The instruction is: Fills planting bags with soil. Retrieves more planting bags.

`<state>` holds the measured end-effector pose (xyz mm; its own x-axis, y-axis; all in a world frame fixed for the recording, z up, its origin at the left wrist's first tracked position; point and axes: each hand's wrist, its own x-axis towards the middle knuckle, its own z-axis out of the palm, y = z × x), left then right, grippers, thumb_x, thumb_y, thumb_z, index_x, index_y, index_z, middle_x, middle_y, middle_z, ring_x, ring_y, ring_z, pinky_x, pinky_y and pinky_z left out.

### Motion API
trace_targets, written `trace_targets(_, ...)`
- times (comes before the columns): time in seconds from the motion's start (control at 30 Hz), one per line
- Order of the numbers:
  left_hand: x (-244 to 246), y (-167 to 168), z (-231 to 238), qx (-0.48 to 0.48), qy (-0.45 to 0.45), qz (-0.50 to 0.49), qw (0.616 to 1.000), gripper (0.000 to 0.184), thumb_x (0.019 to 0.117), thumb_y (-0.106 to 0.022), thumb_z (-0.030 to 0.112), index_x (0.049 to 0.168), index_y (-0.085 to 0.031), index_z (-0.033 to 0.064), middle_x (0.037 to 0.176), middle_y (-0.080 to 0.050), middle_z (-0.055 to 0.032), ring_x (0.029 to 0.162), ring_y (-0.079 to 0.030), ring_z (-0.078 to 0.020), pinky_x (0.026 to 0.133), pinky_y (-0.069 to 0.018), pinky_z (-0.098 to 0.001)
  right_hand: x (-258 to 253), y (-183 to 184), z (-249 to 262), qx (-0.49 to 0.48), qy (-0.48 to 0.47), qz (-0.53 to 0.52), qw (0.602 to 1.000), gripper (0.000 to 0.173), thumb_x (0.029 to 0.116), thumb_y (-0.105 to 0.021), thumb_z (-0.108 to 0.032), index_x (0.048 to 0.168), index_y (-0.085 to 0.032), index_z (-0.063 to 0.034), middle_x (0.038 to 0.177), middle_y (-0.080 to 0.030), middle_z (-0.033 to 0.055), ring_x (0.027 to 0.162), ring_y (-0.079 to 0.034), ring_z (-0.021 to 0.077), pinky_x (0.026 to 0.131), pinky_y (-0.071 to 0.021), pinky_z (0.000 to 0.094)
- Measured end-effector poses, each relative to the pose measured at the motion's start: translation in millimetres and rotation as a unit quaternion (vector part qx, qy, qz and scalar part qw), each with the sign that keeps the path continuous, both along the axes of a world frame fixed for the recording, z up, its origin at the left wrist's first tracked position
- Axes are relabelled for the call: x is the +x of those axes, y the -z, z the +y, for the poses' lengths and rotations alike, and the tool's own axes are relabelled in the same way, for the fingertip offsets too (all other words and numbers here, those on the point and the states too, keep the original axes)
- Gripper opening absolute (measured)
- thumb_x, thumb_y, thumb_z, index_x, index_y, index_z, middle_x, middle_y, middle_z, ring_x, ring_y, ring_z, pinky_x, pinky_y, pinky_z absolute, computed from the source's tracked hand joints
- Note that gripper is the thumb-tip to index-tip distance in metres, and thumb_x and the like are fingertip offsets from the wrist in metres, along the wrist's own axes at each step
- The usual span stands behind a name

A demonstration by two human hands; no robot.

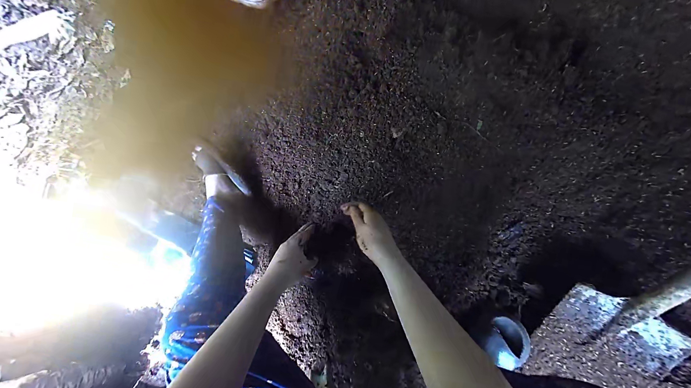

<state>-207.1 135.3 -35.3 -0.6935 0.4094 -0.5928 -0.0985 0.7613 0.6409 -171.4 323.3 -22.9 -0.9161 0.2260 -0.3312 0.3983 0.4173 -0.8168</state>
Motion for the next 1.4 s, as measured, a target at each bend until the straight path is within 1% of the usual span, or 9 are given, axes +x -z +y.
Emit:
trace_targets(0.17, 4.1, 9.4, -21.7, 0.008, -0.052, -0.053, 0.997, 0.069, 0.0941, -0.067, 0.002, 0.157, -0.04, 0.0112, 0.145, -0.054, -0.0202, 0.106, -0.07, -0.0311, 0.088, -0.0596, -0.0476, -1.6, 28.0, -26.4, 0.129, -0.12, -0.217, 0.96, 0.073, 0.1034, -0.048, -0.058, 0.144, -0.05, 0.0025, 0.137, -0.059, 0.0269, 0.129, -0.058, 0.0413, 0.107, -0.0444, 0.0607)
trace_targets(0.3, 8.5, 1.4, -33.4, 0.021, -0.062, -0.066, 0.996, 0.066, 0.0971, -0.063, 0.003, 0.157, -0.037, 0.0102, 0.133, -0.06, -0.0234, 0.097, -0.07, -0.0301, 0.084, -0.0594, -0.0456, -6.3, 20.1, -50.3, 0.193, -0.205, -0.223, 0.933, 0.042, 0.1082, -0.047, -0.033, 0.139, -0.059, -0.0076, 0.135, -0.062, 0.0233, 0.126, -0.059, 0.0424, 0.101, -0.046, 0.0655)
trace_targets(0.57, 31.8, -66.8, -67.2, 0.081, -0.114, 0.049, 0.989, 0.071, 0.0963, -0.063, -0.001, 0.16, -0.037, 0.0151, 0.136, -0.061, -0.02, 0.077, -0.069, -0.0258, 0.069, -0.0597, -0.0448, 17.8, -43.9, -69.5, 0.232, -0.122, -0.076, 0.962, 0.035, 0.106, -0.054, -0.039, 0.12, -0.066, -0.0096, 0.098, -0.071, 0.0188, 0.093, -0.071, 0.0398, 0.075, -0.0545, 0.0625)
trace_targets(0.73, 13.6, 32.3, -74.1, -0.018, -0.045, 0.076, 0.996, 0.071, 0.0946, -0.063, 0.003, 0.16, -0.038, 0.0171, 0.164, -0.04, -0.0058, 0.137, -0.055, -0.0322, 0.11, -0.0454, -0.0593, 1.1, 45.2, -78.8, 0.223, -0.204, -0.171, 0.938, 0.04, 0.1093, -0.044, -0.038, 0.132, -0.063, -0.012, 0.126, -0.068, 0.0204, 0.118, -0.065, 0.0412, 0.094, -0.0504, 0.0653)
trace_targets(0.93, 16.0, -7.7, -74.7, 0.067, -0.085, 0.115, 0.987, 0.07, 0.0948, -0.06, -0.001, 0.159, -0.04, 0.0175, 0.159, -0.046, -0.0077, 0.121, -0.066, -0.0323, 0.096, -0.0538, -0.0583, 4.8, 0.1, -74.0, 0.236, -0.148, -0.104, 0.955, 0.036, 0.1084, -0.046, -0.041, 0.109, -0.064, -0.0105, 0.095, -0.07, 0.0161, 0.093, -0.07, 0.0369, 0.074, -0.0542, 0.0597)
trace_targets(1.03, 10.5, 26.4, -65.5, 0.036, -0.029, 0.12, 0.992, 0.07, 0.0947, -0.061, 0.001, 0.16, -0.039, 0.0139, 0.166, -0.037, -0.0047, 0.14, -0.052, -0.03, 0.114, -0.0433, -0.0561, 6.9, 31.1, -56.1, 0.171, -0.153, -0.147, 0.962, 0.051, 0.1065, -0.046, -0.052, 0.126, -0.062, -0.0078, 0.113, -0.07, 0.0203, 0.107, -0.068, 0.0388, 0.088, -0.053, 0.0619)
trace_targets(1.13, 5.8, 35.1, -57.7, 0.036, -0.031, 0.102, 0.994, 0.068, 0.0946, -0.06, -0.001, 0.159, -0.04, 0.0105, 0.166, -0.036, -0.0057, 0.148, -0.044, -0.0264, 0.12, -0.0372, -0.0512, 27.6, 55.0, -13.0, 0.004, 0.054, -0.082, 0.995, 0.059, 0.1041, -0.054, -0.049, 0.132, -0.059, 0.0022, 0.126, -0.064, 0.0256, 0.116, -0.062, 0.0378, 0.1, -0.049, 0.0571)
trace_targets(1.3, 7.1, 24.4, -47.9, 0.04, -0.06, 0.063, 0.995, 0.068, 0.095, -0.058, -0.001, 0.159, -0.039, 0.013, 0.166, -0.037, -0.0064, 0.14, -0.053, -0.0252, 0.112, -0.046, -0.0495, 91.4, 74.5, 73.7, 0.126, 0.379, -0.066, 0.914, 0.052, 0.1088, -0.045, -0.033, 0.15, -0.046, -0.0012, 0.153, -0.042, 0.0296, 0.14, -0.043, 0.045, 0.116, -0.0351, 0.0571)
trace_targets(1.4, 0.9, 13.4, -27.3, 0.049, -0.097, 0.021, 0.994, 0.068, 0.0972, -0.058, 0.0, 0.16, -0.037, 0.0145, 0.162, -0.042, -0.0108, 0.117, -0.067, -0.0282, 0.093, -0.0574, -0.0489, 110.2, 104.0, 59.4, -0.203, 0.464, -0.133, 0.852, 0.048, 0.1118, -0.039, -0.029, 0.146, -0.042, 0.0045, 0.137, -0.056, 0.0248, 0.117, -0.062, 0.0305, 0.095, -0.0548, 0.0426)
